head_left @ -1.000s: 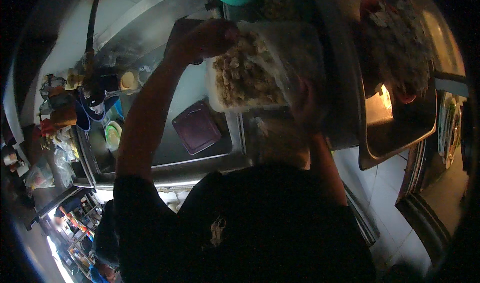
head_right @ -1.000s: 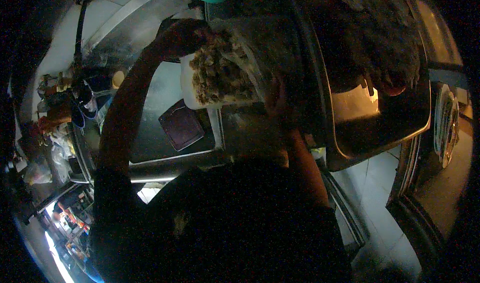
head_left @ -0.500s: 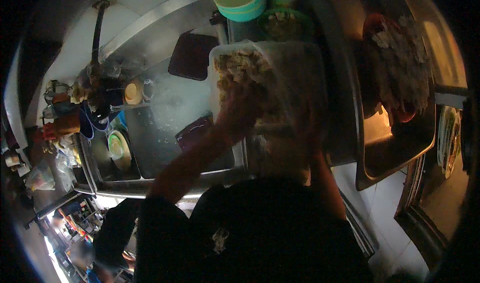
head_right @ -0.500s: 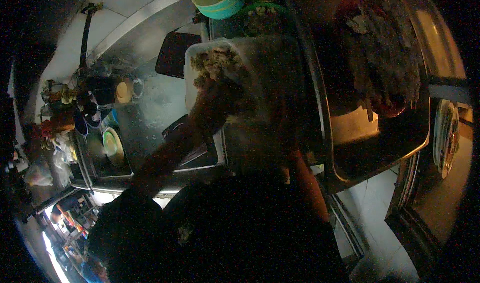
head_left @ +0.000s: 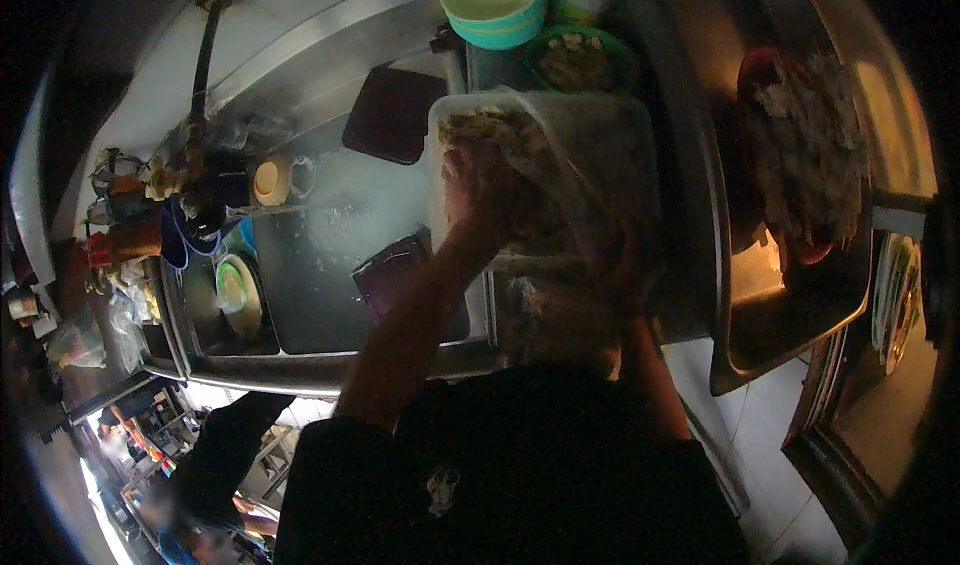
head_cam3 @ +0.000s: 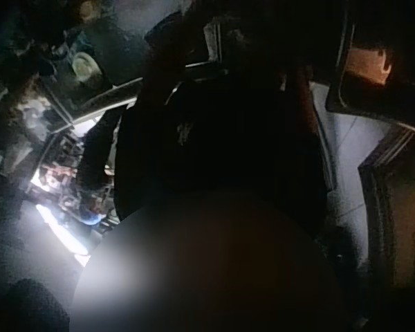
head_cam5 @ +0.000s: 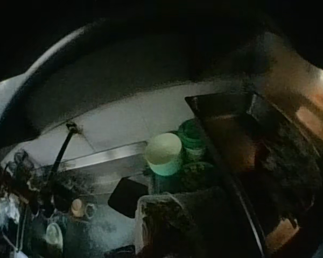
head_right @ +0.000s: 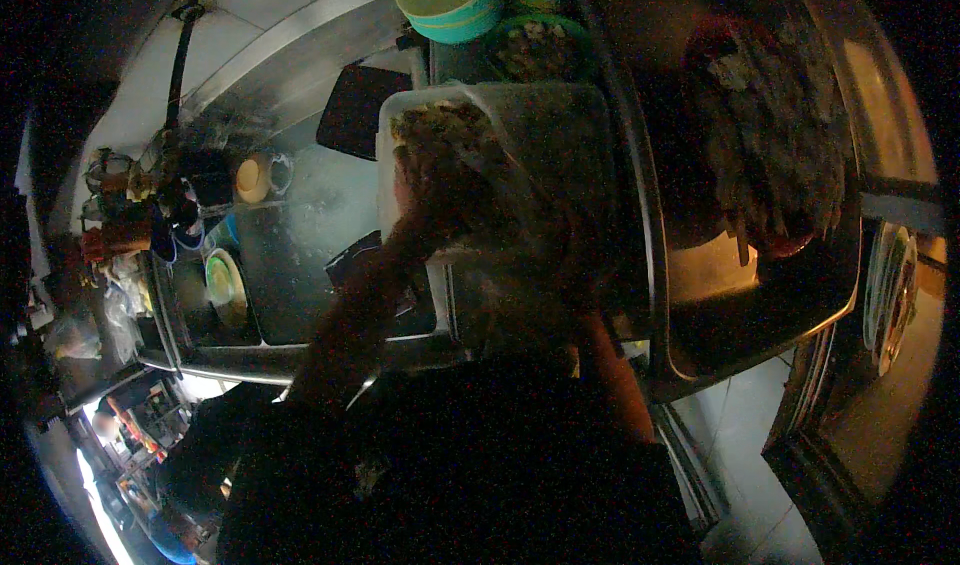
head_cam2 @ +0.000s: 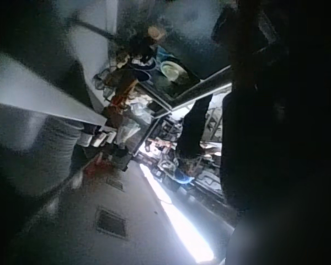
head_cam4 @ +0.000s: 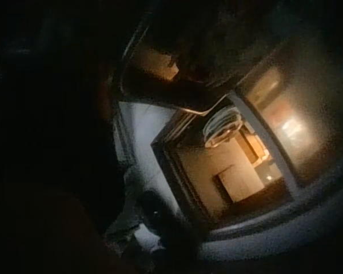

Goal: The person repeatedly takes portions of a shredded mixture from a plastic container and wraps them around wooden skewers. The assembled skewers are placed into a red bowl. The person occasionally transfers loose mixture from the bowl back into the container.

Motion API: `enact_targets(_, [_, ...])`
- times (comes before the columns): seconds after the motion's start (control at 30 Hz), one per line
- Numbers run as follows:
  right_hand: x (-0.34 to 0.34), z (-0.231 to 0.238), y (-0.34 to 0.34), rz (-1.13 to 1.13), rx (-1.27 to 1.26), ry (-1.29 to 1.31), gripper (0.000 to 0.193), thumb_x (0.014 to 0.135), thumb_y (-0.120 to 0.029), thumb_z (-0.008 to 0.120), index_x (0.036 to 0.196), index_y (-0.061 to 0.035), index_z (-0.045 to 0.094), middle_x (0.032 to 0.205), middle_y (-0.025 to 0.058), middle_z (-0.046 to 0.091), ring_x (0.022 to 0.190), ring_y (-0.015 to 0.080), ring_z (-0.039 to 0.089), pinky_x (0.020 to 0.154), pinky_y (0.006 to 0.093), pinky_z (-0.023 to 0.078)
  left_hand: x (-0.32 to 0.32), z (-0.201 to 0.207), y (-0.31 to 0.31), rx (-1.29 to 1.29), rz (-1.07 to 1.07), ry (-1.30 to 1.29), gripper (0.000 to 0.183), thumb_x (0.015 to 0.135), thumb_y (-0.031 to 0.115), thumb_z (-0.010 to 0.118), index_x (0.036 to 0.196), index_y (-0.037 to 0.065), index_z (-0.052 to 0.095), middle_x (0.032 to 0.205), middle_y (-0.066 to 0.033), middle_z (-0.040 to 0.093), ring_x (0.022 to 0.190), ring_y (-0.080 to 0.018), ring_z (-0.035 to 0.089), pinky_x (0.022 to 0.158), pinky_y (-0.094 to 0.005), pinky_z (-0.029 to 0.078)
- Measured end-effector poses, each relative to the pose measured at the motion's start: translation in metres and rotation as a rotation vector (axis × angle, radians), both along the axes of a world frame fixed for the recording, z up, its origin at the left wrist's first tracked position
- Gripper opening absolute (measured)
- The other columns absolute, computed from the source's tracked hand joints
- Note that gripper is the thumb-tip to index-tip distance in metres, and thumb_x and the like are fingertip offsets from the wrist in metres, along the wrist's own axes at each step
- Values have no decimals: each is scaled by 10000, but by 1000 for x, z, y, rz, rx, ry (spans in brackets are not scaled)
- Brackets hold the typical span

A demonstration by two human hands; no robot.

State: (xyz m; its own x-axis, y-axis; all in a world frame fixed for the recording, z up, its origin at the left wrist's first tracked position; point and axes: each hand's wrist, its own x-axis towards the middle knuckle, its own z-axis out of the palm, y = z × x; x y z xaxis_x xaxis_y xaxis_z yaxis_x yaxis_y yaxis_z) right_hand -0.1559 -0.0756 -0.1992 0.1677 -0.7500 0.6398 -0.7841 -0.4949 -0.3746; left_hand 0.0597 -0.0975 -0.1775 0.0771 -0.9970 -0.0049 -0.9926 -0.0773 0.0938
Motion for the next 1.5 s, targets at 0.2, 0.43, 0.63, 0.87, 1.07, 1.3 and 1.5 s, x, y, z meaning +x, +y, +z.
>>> enact_targets(0.2, [3,-6,9,-6,290,-55,178,841,-138,530,947,-3,574,904,194,586,836,355,570,740,415,453,-11,-15,-8,-221,107,192,582,695,314,571,1180,7,478,1179,-190,462,1142,-457,349,961,-570,240])
enact_targets(0.43, [13,11,6,-74,246,71,203,816,-113,548,986,-5,570,960,203,579,898,376,555,809,412,440,7,22,-15,138,305,691,722,629,404,666,1214,35,460,1246,-190,428,1207,-371,330,1033,-516,203])
enact_targets(0.63, [6,28,11,-38,424,64,274,821,-80,541,1089,-21,543,1019,193,584,936,349,569,801,376,465,6,64,-27,247,-105,250,739,633,396,707,1216,25,445,1270,-192,394,1144,-378,410,1014,-459,308])
enact_targets(0.87, [23,23,19,-8,438,-126,159,861,-66,507,1006,-22,555,870,167,604,808,330,587,725,378,465,92,5,-68,153,-673,518,701,578,294,768,1170,53,483,1246,-163,438,1120,-356,468,917,-420,431])
enact_targets(1.07, [22,37,9,39,382,-179,129,848,-55,520,963,-13,560,851,161,606,775,325,585,685,381,460,86,19,-97,477,-574,153,454,694,172,669,1101,47,512,1035,-131,561,952,-283,542,803,-392,469])
enact_targets(1.3, [23,36,13,-25,404,-57,137,847,-64,533,962,-2,574,832,170,616,761,321,605,667,363,473,87,17,-94,349,-833,97,460,847,249,557,1255,79,429,1087,-112,563,899,-265,573,781,-375,494])
enact_targets(1.5, [22,36,8,-3,322,-3,121,852,-71,540,944,0,573,800,163,607,719,320,591,648,354,467,68,25,-81,89,-1110,-423,579,797,231,607,1300,70,370,1190,-133,511,1019,-287,548,852,-375,480])
